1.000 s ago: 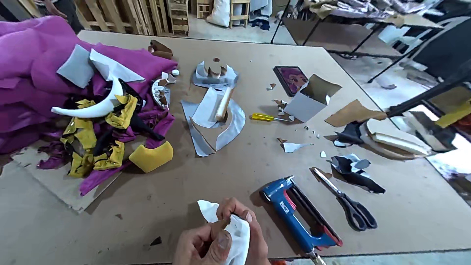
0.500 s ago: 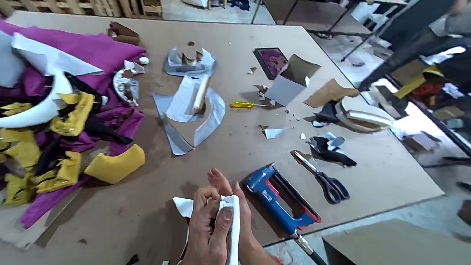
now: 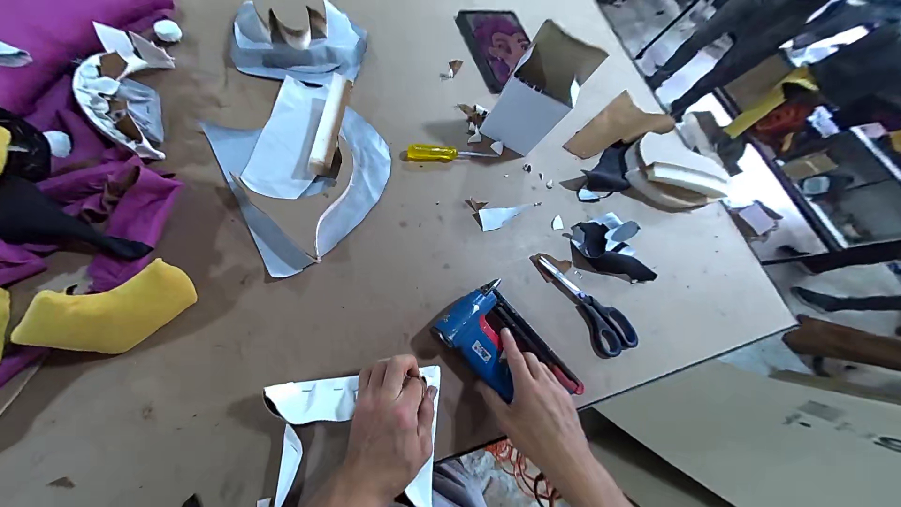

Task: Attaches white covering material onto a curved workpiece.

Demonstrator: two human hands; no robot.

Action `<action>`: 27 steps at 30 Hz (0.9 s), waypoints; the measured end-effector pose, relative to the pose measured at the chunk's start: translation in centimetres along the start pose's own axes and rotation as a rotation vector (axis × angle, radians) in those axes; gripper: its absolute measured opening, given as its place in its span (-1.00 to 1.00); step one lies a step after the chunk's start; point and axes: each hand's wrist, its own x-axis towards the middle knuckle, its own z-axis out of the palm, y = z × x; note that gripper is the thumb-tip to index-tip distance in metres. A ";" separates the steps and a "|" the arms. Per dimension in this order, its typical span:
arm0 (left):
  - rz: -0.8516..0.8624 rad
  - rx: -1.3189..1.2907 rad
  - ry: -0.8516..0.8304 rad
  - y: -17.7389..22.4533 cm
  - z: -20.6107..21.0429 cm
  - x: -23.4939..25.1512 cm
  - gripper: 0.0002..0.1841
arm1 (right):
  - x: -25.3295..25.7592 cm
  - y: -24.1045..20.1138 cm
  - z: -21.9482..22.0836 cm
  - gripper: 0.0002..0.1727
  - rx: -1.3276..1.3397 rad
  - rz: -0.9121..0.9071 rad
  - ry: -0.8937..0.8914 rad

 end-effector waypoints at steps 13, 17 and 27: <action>-0.018 0.108 0.027 -0.1 1.0 -0.4 -0.75 | 0.1 -1.0 -11.1 -0.59 0.266 -0.183 -0.477; -0.038 0.095 0.018 -0.1 1.0 -0.3 -0.76 | 0.6 -1.7 -10.0 -0.56 0.226 -0.193 -0.495; -0.108 0.036 -0.037 -0.3 0.5 0.1 -0.65 | -2.3 -2.2 -10.1 -0.59 0.173 -0.094 -0.464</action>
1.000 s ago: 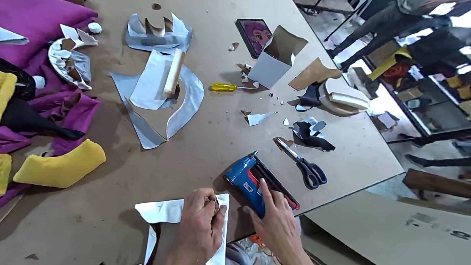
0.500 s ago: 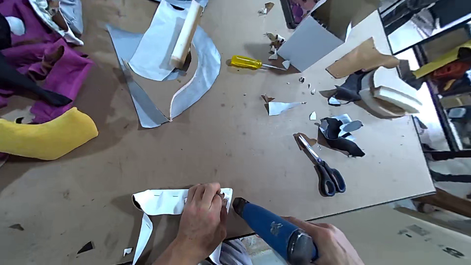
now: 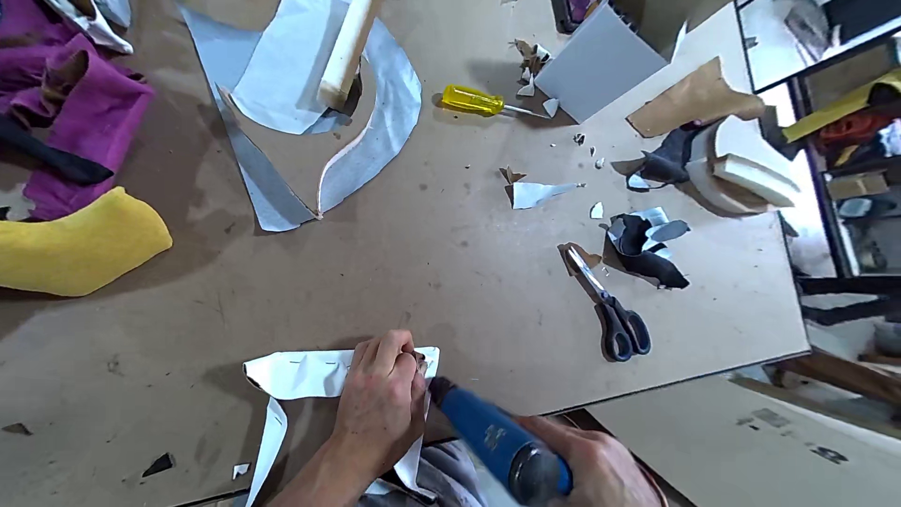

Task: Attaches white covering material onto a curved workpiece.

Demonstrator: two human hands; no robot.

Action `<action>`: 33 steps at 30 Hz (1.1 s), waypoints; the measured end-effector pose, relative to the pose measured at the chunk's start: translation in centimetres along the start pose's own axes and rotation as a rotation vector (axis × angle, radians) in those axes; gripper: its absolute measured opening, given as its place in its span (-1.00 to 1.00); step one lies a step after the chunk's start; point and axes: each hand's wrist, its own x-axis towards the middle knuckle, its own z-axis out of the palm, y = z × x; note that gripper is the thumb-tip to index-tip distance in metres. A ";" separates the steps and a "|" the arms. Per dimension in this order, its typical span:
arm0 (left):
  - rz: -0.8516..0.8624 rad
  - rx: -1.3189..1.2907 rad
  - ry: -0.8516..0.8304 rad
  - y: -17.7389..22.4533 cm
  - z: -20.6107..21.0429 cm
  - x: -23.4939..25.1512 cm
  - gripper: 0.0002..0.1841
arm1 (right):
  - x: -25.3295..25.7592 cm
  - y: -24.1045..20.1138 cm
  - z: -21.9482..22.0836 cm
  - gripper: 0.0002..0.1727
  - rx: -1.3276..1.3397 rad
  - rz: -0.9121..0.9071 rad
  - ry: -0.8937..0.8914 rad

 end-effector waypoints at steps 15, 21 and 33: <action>-0.259 -0.779 0.071 1.6 -10.0 5.5 -0.71 | 11.1 -9.9 4.8 -0.22 1.225 -0.437 0.305; -0.677 -1.141 -0.400 0.9 -17.7 3.0 -0.54 | 13.3 -13.2 3.6 -0.39 0.930 -0.625 0.379; -0.515 -0.968 0.121 3.0 -9.2 8.2 -0.49 | 17.4 -10.2 6.7 0.05 1.437 -0.522 0.461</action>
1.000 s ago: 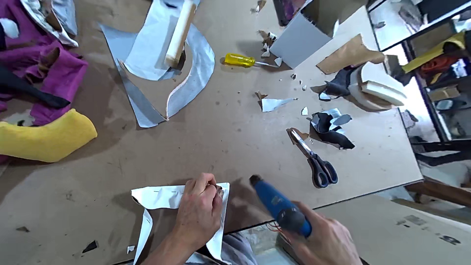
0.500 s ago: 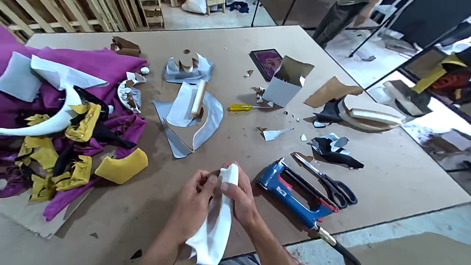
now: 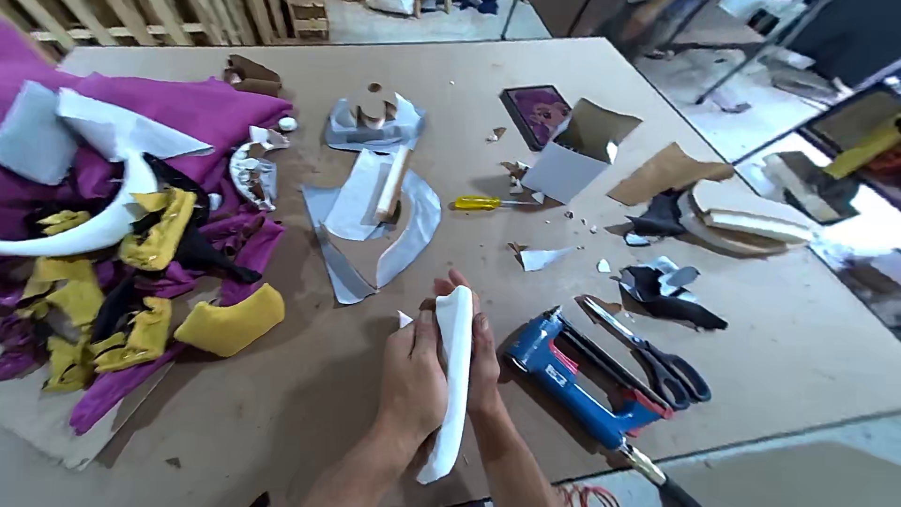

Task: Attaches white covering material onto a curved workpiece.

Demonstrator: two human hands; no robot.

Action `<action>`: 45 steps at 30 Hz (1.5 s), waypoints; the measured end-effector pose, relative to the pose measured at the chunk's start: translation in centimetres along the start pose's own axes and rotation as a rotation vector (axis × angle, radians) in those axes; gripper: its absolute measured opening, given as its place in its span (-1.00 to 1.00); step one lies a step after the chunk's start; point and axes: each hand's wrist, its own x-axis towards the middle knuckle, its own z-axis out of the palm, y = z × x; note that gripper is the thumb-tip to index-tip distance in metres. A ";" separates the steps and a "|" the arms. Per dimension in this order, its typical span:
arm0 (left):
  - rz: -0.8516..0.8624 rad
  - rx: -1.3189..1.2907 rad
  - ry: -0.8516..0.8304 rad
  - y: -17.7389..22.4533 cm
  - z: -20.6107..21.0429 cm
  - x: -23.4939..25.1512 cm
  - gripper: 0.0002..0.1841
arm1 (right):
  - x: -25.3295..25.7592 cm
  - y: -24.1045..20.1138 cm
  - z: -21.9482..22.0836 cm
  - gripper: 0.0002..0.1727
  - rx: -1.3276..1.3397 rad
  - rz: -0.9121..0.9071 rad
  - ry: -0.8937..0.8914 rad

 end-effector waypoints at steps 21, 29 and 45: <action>0.403 0.854 -0.136 -6.1 6.9 -2.4 -0.51 | -8.6 -4.8 -17.5 -0.05 -1.725 0.086 0.173; 0.949 1.145 -0.040 -13.0 6.8 -3.1 -0.68 | -12.0 -13.4 -19.0 -0.39 -1.621 0.325 0.097; 0.792 1.394 -0.316 -10.9 7.5 -0.8 -0.64 | -20.0 -11.9 -12.5 -0.56 -1.240 0.401 -0.081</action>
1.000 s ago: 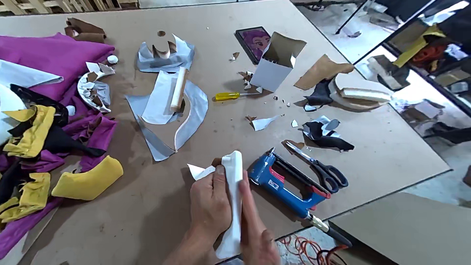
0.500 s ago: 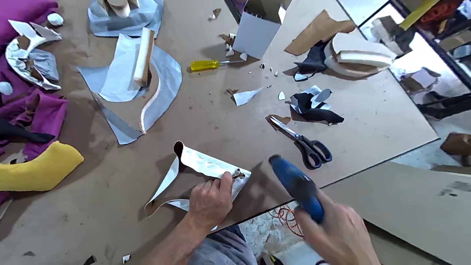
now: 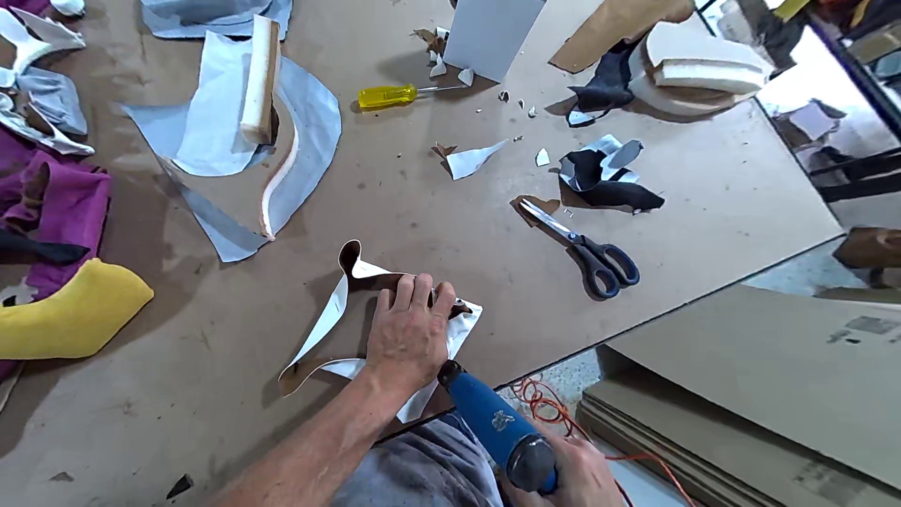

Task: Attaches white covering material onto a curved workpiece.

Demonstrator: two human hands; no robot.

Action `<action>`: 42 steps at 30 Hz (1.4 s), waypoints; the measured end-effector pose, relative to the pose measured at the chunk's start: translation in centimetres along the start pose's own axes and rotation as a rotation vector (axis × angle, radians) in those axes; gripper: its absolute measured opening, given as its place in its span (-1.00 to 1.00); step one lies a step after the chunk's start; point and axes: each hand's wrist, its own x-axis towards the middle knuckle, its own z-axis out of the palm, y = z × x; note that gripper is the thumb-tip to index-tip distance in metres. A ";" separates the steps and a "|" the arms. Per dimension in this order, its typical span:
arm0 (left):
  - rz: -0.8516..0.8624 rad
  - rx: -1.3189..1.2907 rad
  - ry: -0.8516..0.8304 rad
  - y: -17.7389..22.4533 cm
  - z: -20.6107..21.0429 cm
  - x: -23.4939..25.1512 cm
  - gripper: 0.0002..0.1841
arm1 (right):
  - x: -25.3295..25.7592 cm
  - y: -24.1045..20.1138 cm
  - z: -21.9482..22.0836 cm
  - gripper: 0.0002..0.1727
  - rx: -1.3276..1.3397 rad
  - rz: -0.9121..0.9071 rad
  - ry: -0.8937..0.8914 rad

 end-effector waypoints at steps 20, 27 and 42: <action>0.741 -0.144 -0.097 -6.9 -4.9 -8.2 -0.46 | 8.7 4.4 -1.0 -0.23 -0.346 0.261 0.390; 0.376 -0.906 -0.025 -4.9 -10.2 -5.2 -0.81 | 7.4 -2.8 0.2 -0.28 -0.015 -0.576 0.074; 0.345 -1.689 -0.500 -6.9 -9.2 -12.8 -0.71 | 0.1 -4.5 7.9 -0.73 0.308 -0.528 0.156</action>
